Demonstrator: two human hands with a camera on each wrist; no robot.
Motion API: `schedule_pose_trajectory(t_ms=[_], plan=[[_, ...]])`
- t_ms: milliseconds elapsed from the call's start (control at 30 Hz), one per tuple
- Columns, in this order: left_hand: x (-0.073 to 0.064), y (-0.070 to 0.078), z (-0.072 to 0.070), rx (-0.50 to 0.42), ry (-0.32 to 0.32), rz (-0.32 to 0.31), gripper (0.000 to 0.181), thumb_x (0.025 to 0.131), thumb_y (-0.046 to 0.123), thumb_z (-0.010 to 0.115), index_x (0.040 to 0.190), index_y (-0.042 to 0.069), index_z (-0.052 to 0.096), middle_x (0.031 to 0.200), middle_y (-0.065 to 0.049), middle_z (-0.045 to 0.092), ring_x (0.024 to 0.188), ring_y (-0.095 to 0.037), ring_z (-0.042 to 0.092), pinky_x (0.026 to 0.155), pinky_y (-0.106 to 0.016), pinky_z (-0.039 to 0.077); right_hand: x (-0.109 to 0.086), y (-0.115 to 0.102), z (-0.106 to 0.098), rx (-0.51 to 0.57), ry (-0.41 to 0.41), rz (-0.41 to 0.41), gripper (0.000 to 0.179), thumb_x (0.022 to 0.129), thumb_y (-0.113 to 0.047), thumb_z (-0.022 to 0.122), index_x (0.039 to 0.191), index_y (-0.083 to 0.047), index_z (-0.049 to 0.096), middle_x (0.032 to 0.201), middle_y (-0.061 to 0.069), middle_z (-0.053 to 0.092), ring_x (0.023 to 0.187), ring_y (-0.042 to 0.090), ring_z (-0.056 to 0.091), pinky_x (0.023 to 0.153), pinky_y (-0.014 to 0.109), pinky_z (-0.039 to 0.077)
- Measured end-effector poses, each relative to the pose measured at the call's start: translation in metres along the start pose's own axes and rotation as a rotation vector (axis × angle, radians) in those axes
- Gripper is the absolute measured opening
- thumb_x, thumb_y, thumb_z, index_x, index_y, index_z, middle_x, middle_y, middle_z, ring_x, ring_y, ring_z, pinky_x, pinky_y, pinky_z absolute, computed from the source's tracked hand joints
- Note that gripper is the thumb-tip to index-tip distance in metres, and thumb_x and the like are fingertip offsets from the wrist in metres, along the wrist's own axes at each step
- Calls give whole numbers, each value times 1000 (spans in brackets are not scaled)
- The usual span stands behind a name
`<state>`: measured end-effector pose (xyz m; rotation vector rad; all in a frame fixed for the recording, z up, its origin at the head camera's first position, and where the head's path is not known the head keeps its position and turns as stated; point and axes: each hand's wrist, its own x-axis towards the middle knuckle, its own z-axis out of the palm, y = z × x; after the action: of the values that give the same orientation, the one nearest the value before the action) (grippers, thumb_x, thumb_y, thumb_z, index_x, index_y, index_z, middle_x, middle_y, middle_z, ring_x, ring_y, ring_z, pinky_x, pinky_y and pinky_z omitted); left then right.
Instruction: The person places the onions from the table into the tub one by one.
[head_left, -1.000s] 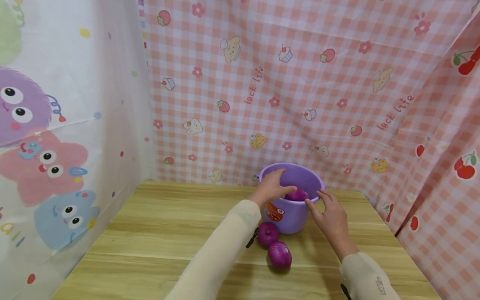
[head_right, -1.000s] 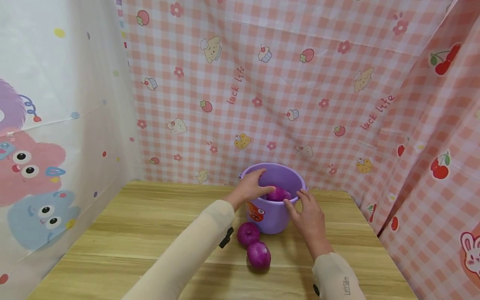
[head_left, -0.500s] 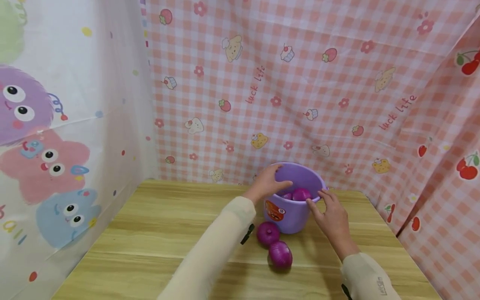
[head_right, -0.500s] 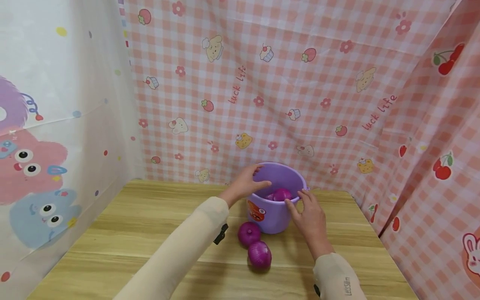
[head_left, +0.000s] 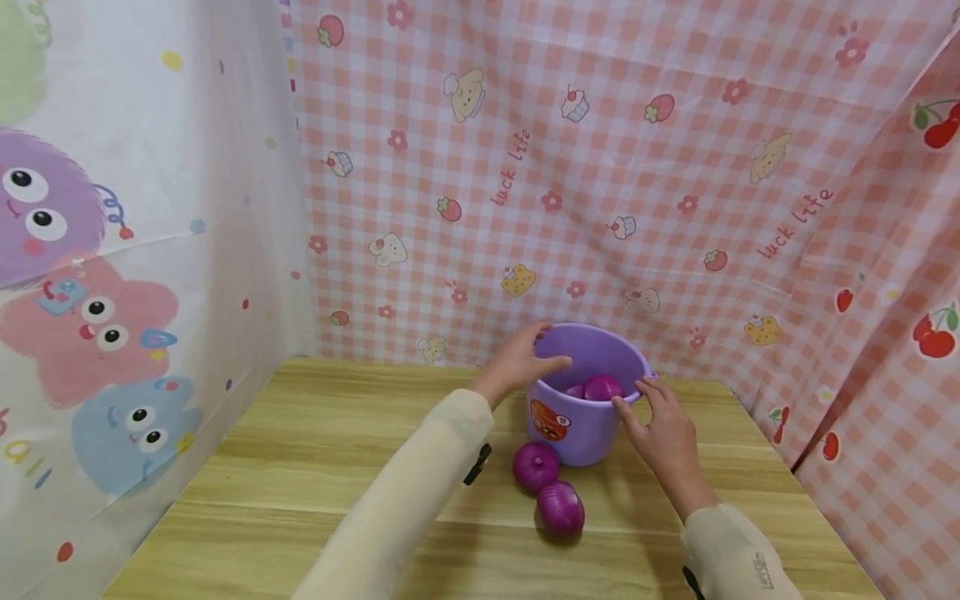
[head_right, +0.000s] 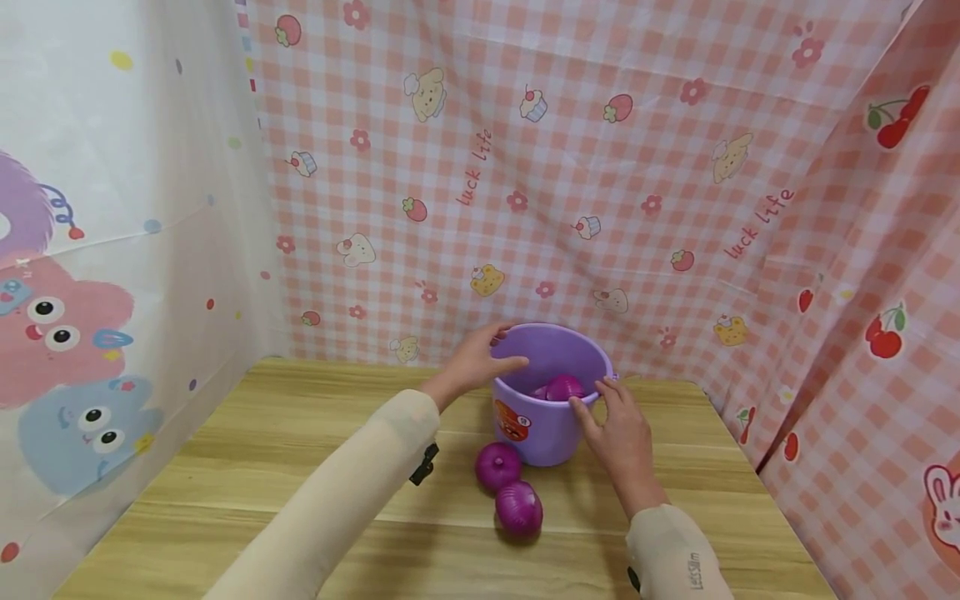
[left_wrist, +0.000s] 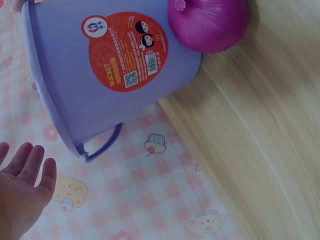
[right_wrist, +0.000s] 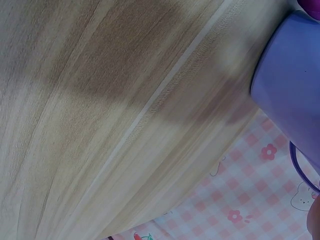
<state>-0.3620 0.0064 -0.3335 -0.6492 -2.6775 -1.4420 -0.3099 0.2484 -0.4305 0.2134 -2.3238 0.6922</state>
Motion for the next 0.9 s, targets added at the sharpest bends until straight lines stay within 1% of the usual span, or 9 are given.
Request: schedule_pose_trajectory(t_ms=[167,233,333,433,500,567,667,767,900], plan=[[-1,-4,-8,3,28,51,63,89,29,76,143,12,50,135,-9,59,119,-24,57,98,-37,50,0,-1,0,-2,3,2,53,92,-32,70,126,8,61,134,25,54,120,49,53,94,64,44],[-2,-6,-12,1,36,57,63,88,30,77,142,12,52,133,-9,60,118,-23,58,98,-37,50,0,-2,-1,-2,0,6,53,92,-32,70,126,8,61,134,25,54,120,49,53,94,64,44],[-4,-9,-17,-6,40,41,65,87,34,77,143,12,50,136,-11,58,122,-27,56,101,-39,48,0,-3,-2,0,-9,13,53,93,-33,70,126,8,60,135,25,54,121,49,52,95,64,44],[-6,-14,-23,14,48,14,70,88,38,76,147,12,47,143,-13,53,129,-30,51,104,-43,45,0,-3,-2,2,-17,15,54,93,-33,69,127,8,60,135,26,53,122,49,51,96,64,43],[-7,-18,-27,31,59,7,72,88,38,75,148,12,45,145,-15,50,132,-31,48,106,-45,43,0,-3,-2,2,-18,13,54,93,-33,69,127,8,60,136,26,53,122,49,51,96,64,43],[-9,-22,-31,55,75,-1,72,89,37,75,149,12,44,146,-15,49,133,-30,48,106,-46,43,0,-2,-2,2,-18,10,54,93,-33,69,127,8,60,136,26,53,122,49,51,97,64,43],[-14,-29,-38,65,100,-27,74,88,39,74,149,11,43,147,-16,49,133,-31,47,107,-48,41,0,-2,-2,0,-20,10,54,93,-33,69,127,7,60,136,26,53,123,48,50,97,64,42],[-20,-37,-44,53,113,-61,77,88,42,74,150,11,42,147,-15,48,134,-31,46,108,-50,41,0,-1,-2,-3,-24,14,54,94,-34,69,128,7,60,136,25,53,123,48,50,98,64,42],[-27,-50,-50,39,129,-83,77,87,40,75,150,10,42,146,-16,48,132,-32,46,106,-51,42,0,0,-1,-6,-23,18,55,94,-35,69,128,7,60,136,25,53,123,48,50,97,64,43]])
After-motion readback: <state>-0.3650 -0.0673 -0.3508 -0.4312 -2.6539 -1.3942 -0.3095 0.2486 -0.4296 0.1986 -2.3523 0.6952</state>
